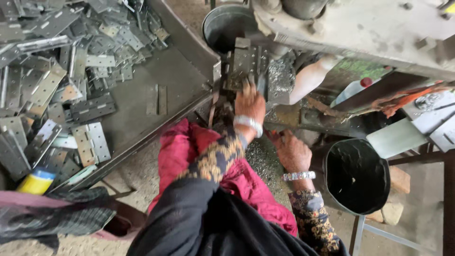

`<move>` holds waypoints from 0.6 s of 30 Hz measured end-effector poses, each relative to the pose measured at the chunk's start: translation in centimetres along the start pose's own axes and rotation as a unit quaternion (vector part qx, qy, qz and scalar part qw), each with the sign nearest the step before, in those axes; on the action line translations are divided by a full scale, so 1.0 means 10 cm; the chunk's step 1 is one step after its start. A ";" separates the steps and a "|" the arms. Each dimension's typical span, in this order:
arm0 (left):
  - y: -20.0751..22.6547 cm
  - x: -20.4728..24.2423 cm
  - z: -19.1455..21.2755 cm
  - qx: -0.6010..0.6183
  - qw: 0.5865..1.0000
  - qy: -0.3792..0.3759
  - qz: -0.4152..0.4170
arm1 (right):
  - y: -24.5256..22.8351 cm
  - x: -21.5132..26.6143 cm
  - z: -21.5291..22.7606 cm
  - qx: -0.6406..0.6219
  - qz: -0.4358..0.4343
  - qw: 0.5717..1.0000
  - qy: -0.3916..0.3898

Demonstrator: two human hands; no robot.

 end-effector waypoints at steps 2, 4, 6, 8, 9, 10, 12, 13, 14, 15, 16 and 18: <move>0.11 0.10 -0.32 -0.027 0.982 -0.185 -0.005 | -0.09 -0.08 0.01 -0.005 0.037 0.999 -0.023; 0.04 0.10 -0.39 -0.046 0.989 -0.139 -0.014 | -0.09 -0.15 -0.07 0.024 0.037 0.997 -0.058; -0.06 0.05 -0.49 -0.042 0.992 -0.115 -0.014 | -0.04 -0.18 -0.16 0.021 0.048 0.997 -0.063; -0.17 -0.19 -0.56 -0.025 0.996 -0.089 -0.012 | -0.01 -0.28 -0.20 -0.023 0.071 0.997 -0.017; -0.19 -0.26 -0.59 -0.050 0.995 -0.084 -0.008 | 0.09 -0.29 -0.33 -0.010 0.023 0.999 -0.036; -0.21 -0.29 -0.60 -0.075 0.994 -0.079 -0.003 | 0.18 -0.27 -0.48 -0.008 -0.005 0.998 -0.058; -0.17 -0.24 -0.66 -0.068 0.993 -0.094 0.002 | 0.33 -0.08 -0.84 -0.042 -0.021 0.994 -0.102; -0.16 -0.21 -0.67 -0.040 0.993 -0.110 0.003 | 0.36 -0.03 -1.00 -0.063 -0.025 0.991 -0.114; -0.15 -0.16 -0.67 -0.012 0.992 -0.127 0.005 | 0.41 -0.01 -1.11 -0.077 -0.033 0.989 -0.118; -0.18 -0.10 -0.63 -0.001 0.993 -0.122 0.003 | 0.43 -0.02 -1.20 -0.086 -0.033 0.988 -0.122; -0.20 -0.07 -0.60 0.009 0.993 -0.116 0.002 | 0.47 -0.05 -1.29 -0.112 -0.058 0.981 -0.145; -0.11 -0.10 -0.60 0.024 0.991 -0.135 -0.008 | 0.61 -0.22 -1.22 -0.106 -0.024 0.990 -0.087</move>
Point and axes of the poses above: each hand's wrist, its own x-axis away from the middle knuckle, its own z-axis out of the back of the hand, y = z × x, the point moved 6 cm from there along -x, towards the middle knuckle, and after that the axes turned 12 degrees about -z, right-handed, at the moved point
